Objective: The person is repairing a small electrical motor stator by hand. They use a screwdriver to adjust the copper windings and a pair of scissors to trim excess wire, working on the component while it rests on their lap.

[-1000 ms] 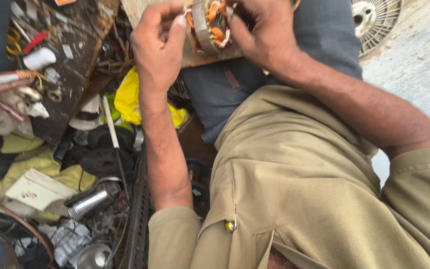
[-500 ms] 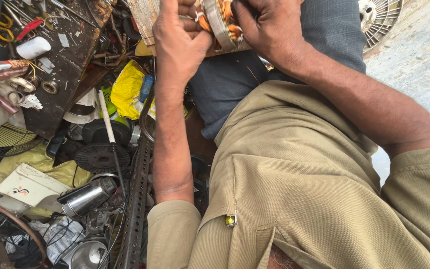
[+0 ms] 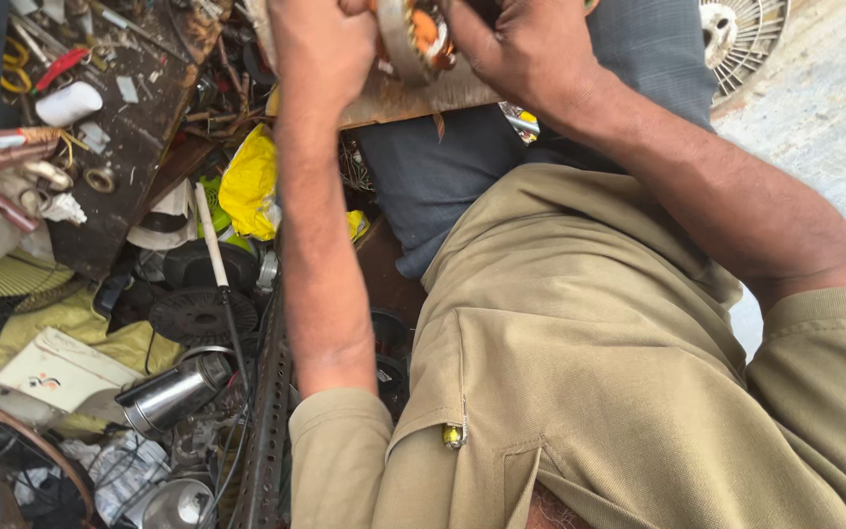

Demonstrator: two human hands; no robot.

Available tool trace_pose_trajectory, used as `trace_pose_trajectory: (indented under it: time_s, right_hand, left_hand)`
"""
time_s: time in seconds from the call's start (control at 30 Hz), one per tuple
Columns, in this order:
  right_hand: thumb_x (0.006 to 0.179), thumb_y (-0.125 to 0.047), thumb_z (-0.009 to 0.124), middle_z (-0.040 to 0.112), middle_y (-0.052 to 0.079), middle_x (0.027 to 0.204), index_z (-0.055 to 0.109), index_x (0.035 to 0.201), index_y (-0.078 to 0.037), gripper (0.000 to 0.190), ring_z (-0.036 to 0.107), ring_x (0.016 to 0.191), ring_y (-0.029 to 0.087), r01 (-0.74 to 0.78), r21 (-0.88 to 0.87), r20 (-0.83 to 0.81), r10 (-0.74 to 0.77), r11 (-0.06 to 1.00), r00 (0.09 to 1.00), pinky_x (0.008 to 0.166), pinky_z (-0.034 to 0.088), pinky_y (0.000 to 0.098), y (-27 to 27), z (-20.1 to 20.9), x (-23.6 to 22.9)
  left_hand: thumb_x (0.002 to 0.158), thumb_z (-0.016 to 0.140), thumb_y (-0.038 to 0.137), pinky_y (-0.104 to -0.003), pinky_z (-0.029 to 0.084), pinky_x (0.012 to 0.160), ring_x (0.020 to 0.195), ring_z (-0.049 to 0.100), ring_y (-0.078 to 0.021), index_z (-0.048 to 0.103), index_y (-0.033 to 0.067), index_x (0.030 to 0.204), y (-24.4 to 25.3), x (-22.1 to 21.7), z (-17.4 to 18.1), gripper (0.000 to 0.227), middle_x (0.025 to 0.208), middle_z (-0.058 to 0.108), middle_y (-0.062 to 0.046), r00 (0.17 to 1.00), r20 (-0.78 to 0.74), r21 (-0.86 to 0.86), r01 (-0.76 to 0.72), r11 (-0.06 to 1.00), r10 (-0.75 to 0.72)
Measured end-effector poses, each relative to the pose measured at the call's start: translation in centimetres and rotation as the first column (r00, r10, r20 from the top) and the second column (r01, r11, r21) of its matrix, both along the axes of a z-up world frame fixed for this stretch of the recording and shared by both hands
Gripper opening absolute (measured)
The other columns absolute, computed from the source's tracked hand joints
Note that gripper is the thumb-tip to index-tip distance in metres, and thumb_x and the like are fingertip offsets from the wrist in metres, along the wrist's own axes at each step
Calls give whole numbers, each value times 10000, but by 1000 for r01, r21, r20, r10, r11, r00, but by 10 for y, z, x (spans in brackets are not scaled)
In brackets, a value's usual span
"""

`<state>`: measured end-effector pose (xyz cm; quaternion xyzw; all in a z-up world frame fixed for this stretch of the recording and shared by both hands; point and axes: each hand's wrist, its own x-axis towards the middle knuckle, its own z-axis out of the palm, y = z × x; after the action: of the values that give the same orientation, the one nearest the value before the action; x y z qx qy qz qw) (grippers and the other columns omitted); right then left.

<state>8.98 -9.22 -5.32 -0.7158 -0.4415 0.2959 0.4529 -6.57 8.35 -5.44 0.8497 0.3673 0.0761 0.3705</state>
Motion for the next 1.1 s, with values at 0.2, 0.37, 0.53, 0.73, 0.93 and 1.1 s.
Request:
trace_pose_trajectory:
  time_s: [0.2, 0.37, 0.53, 0.73, 0.93, 1.1]
  right_hand:
    - [956, -84, 706, 749, 128, 923, 750, 1088, 22, 174, 727, 772, 209, -225, -103, -6, 226, 969, 974, 679, 582, 337, -11, 5, 10]
    - [978, -131, 670, 743, 120, 931, 728, 1151, -2, 223, 748, 844, 219, -139, -45, -118, 133, 989, 984, 743, 605, 364, -6, -4, 4]
    - [938, -130, 766, 717, 120, 823, 765, 1130, -58, 205, 693, 715, 269, -205, -113, 113, 217, 972, 969, 668, 546, 423, -11, 0, 0]
    - [797, -119, 774, 672, 175, 789, 734, 1016, -28, 241, 662, 693, 334, -333, -232, 118, 367, 914, 923, 608, 515, 456, 1, -7, 5]
    - [928, -97, 765, 728, 166, 926, 764, 1156, -39, 235, 715, 824, 306, -241, -102, 85, 250, 965, 965, 733, 566, 425, -2, -24, -1]
    - [959, -155, 734, 772, 91, 1003, 729, 1134, -56, 201, 763, 902, 219, -151, -146, -621, 29, 978, 784, 811, 638, 320, -13, -19, 9]
  left_hand:
    - [806, 631, -13, -295, 553, 501, 498, 666, -98, 636, -3, 671, -6, -1, 40, 136, 572, 635, -50, 962, -268, -519, -194, 832, 57]
    - [835, 759, -19, -270, 533, 571, 582, 690, -128, 667, -40, 704, -4, 3, 31, 162, 614, 684, -73, 986, -132, -245, 71, 967, -106]
    - [838, 663, -82, -233, 605, 630, 707, 755, -84, 656, -33, 926, -12, -9, 22, 101, 796, 760, -62, 998, -9, -345, 58, 937, -65]
    - [932, 754, -68, -257, 655, 657, 772, 811, -135, 665, -40, 908, -12, -14, 19, 96, 844, 781, -99, 991, 39, -330, 137, 934, -132]
    - [870, 805, -91, -397, 554, 657, 682, 732, -262, 585, -27, 902, -12, -20, 7, 231, 753, 715, -155, 961, 90, -30, 265, 964, -262]
    - [890, 736, -119, -372, 557, 638, 702, 755, -227, 550, 21, 1273, -12, -17, 18, 448, 781, 712, -154, 971, 65, -172, 239, 956, -231]
